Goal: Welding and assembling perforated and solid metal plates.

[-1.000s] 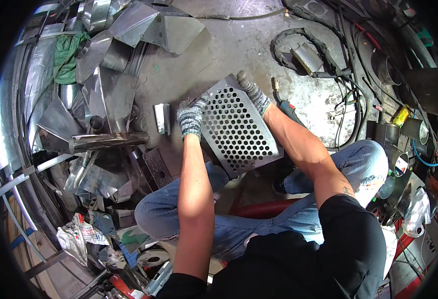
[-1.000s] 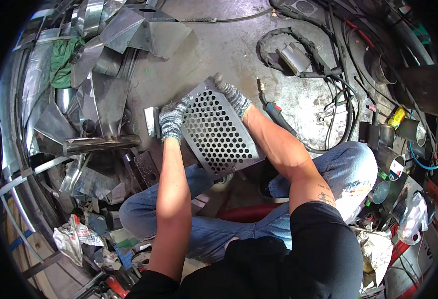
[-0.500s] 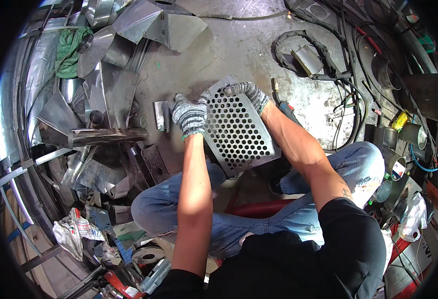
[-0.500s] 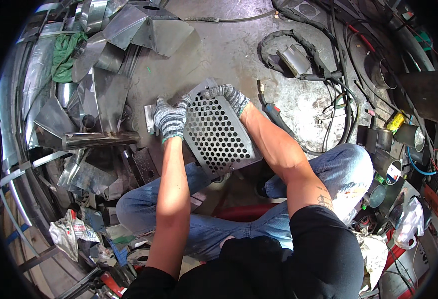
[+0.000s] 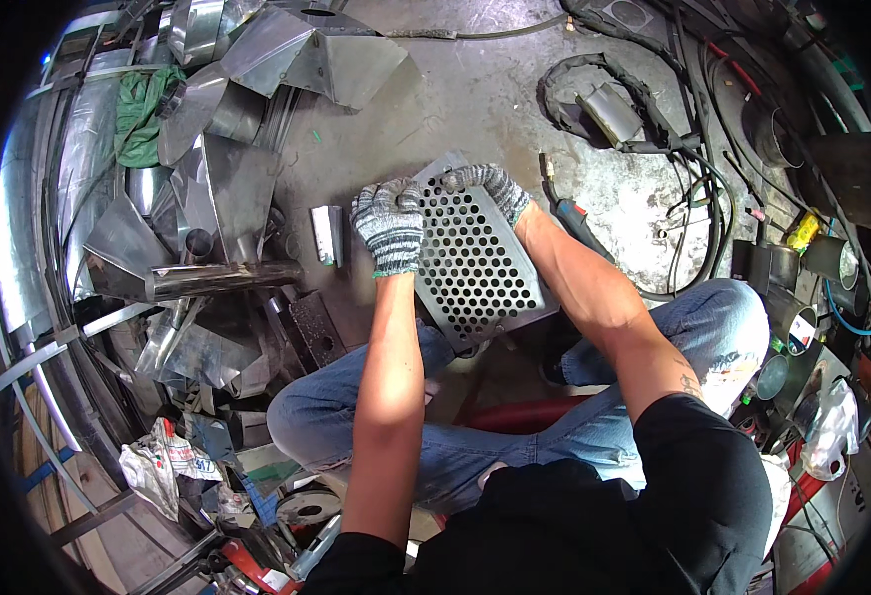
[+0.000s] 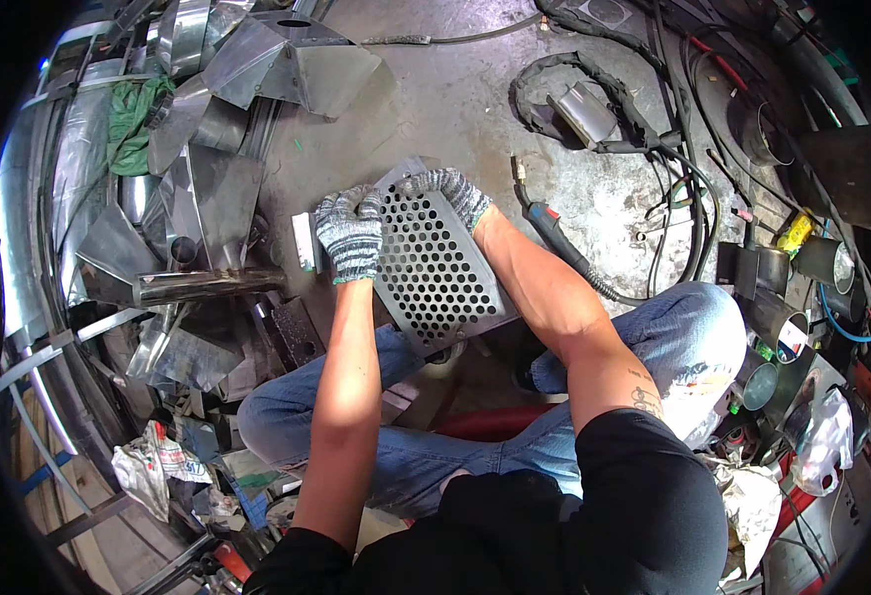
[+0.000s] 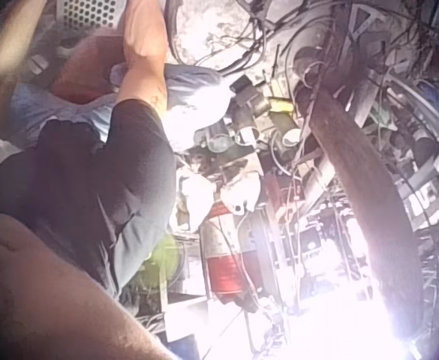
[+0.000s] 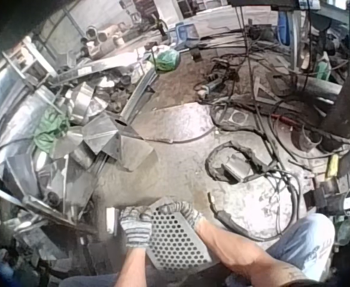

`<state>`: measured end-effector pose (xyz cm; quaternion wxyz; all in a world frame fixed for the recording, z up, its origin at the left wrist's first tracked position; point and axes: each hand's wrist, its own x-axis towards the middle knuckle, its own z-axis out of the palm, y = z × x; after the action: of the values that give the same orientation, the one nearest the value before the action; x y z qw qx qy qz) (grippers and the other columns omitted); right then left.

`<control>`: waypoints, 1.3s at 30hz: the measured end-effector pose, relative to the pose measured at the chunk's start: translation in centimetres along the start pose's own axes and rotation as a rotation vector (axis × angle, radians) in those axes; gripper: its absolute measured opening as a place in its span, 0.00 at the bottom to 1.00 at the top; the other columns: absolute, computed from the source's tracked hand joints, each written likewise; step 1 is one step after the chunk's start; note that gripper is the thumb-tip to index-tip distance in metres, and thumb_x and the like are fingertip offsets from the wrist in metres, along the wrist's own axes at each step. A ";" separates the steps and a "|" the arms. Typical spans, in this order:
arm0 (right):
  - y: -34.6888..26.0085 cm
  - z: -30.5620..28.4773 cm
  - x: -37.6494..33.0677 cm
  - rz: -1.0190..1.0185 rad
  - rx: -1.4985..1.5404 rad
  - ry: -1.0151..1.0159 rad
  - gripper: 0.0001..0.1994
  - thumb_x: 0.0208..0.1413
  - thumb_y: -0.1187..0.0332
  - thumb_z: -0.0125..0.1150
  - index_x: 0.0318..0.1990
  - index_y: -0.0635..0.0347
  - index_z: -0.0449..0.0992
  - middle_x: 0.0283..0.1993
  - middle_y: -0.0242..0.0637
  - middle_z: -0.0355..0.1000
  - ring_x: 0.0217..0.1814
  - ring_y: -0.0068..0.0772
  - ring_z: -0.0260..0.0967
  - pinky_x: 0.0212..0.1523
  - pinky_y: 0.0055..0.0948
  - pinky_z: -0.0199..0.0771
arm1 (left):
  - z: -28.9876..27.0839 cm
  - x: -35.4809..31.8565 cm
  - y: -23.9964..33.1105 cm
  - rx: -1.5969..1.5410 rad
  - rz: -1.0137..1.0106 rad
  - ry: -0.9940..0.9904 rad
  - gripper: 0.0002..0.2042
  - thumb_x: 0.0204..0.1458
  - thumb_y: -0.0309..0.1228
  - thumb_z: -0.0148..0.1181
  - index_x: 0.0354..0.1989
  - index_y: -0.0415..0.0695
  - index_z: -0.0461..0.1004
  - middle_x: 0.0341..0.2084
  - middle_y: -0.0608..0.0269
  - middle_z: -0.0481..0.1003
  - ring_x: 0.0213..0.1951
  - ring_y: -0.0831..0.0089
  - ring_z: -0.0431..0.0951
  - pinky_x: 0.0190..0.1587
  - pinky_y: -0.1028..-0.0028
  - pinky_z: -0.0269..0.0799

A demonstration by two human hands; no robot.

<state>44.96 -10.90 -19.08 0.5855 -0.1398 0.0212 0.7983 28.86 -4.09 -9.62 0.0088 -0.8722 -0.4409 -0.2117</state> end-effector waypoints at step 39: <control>-1.1 1.4 0.5 -0.007 0.013 -0.022 0.21 0.49 0.65 0.69 0.50 0.66 0.81 0.46 0.49 0.82 0.45 0.45 0.80 0.52 0.43 0.80 | 0.5 0.9 -1.7 0.147 0.116 -0.034 0.08 0.50 0.37 0.64 0.34 0.50 0.84 0.31 0.58 0.82 0.38 0.55 0.81 0.48 0.57 0.75</control>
<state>45.58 -9.84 -17.74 0.5895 -0.1273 0.0194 0.7975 28.22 -2.23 -10.00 0.0777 -0.8967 -0.4041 -0.1633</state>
